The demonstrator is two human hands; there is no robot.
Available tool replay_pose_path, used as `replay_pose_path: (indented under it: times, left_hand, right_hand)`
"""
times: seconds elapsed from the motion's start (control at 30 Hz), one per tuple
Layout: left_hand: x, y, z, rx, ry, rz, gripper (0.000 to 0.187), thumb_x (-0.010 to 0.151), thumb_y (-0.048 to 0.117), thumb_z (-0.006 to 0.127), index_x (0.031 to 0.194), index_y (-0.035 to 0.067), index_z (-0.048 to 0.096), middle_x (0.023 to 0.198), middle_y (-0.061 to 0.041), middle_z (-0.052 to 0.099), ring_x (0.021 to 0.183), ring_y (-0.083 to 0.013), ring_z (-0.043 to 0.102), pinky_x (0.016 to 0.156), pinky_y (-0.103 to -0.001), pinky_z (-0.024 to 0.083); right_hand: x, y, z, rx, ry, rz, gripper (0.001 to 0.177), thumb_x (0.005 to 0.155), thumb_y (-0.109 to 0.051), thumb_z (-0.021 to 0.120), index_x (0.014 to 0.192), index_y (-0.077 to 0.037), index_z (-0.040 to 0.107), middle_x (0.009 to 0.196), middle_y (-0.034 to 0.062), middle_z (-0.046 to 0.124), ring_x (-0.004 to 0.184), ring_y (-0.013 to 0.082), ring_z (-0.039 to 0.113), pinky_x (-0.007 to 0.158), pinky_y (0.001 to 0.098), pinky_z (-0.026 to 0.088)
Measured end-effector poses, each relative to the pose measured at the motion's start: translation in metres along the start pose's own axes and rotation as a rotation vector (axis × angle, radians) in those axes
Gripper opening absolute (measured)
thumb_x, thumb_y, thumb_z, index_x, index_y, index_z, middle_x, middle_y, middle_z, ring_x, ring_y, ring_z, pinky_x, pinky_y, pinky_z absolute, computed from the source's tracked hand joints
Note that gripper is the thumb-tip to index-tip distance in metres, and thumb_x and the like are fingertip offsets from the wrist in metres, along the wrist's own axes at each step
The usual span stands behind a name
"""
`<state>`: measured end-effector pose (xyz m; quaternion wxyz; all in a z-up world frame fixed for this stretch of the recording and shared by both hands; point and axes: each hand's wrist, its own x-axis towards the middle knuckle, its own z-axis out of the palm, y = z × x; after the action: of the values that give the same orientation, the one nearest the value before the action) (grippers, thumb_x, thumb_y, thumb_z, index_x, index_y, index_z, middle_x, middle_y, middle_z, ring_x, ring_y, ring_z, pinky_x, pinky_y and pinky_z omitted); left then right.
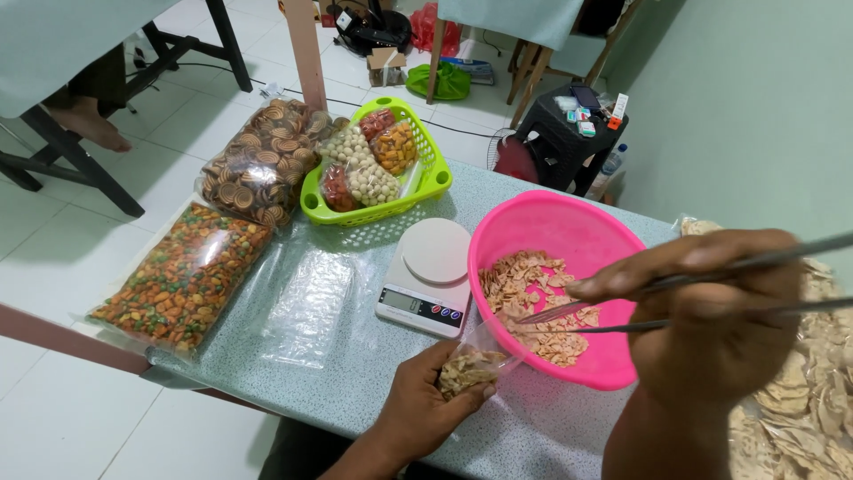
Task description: Using metal tongs to fill small plastic pouches with fried snacks from a bowl.
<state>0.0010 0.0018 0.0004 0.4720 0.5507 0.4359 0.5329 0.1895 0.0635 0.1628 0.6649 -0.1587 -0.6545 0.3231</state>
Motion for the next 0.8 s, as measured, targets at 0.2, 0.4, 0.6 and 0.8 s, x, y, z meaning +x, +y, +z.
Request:
replay_pose_path:
  times: [0.2, 0.4, 0.6, 0.8]
  left_hand:
    - [-0.001, -0.001, -0.002, 0.066, 0.0, 0.019, 0.037, 0.081, 0.024, 0.083, 0.113, 0.01, 0.074, 0.092, -0.003, 0.077, 0.077, -0.0134, 0.07, 0.067, -0.029, 0.057]
    - [-0.001, 0.002, -0.002, 0.07, 0.033, 0.002, 0.034, 0.081, 0.023, 0.082, 0.113, 0.013, 0.075, 0.086, 0.002, 0.073, 0.073, -0.0103, 0.063, 0.066, -0.029, 0.053]
    - [-0.001, 0.005, -0.003, 0.025, 0.012, 0.006, 0.027, 0.085, 0.029, 0.081, 0.106, 0.013, 0.074, 0.083, 0.001, 0.073, 0.07, -0.01, 0.062, 0.064, -0.028, 0.052]
    - [-0.001, 0.002, -0.002, 0.044, 0.029, -0.029, 0.032, 0.082, 0.028, 0.083, 0.109, 0.013, 0.074, 0.084, 0.003, 0.07, 0.072, -0.0101, 0.061, 0.067, -0.028, 0.052]
  right_hand:
    - [-0.012, 0.015, 0.033, -0.121, -0.196, 0.164, 0.023, 0.096, -0.022, 0.067, 0.102, -0.003, 0.054, 0.08, 0.0107, 0.072, 0.068, 0.0181, 0.076, 0.065, 0.0261, 0.064]
    - [-0.013, 0.021, 0.043, -0.458, -0.443, 0.233, 0.019, 0.09, -0.023, 0.073, 0.086, -0.005, 0.071, 0.082, 0.003, 0.07, 0.073, 0.0146, 0.067, 0.068, 0.0269, 0.054]
    - [-0.016, 0.028, 0.049, -0.641, -0.485, 0.329, 0.026, 0.085, -0.04, 0.075, 0.078, -0.015, 0.072, 0.069, -0.0065, 0.069, 0.057, 0.0072, 0.063, 0.053, 0.0248, 0.048]
    - [-0.02, 0.037, 0.045, -0.674, -0.476, 0.302, 0.028, 0.087, -0.043, 0.074, 0.078, -0.017, 0.07, 0.064, -0.0079, 0.065, 0.055, 0.008, 0.059, 0.053, 0.027, 0.047]
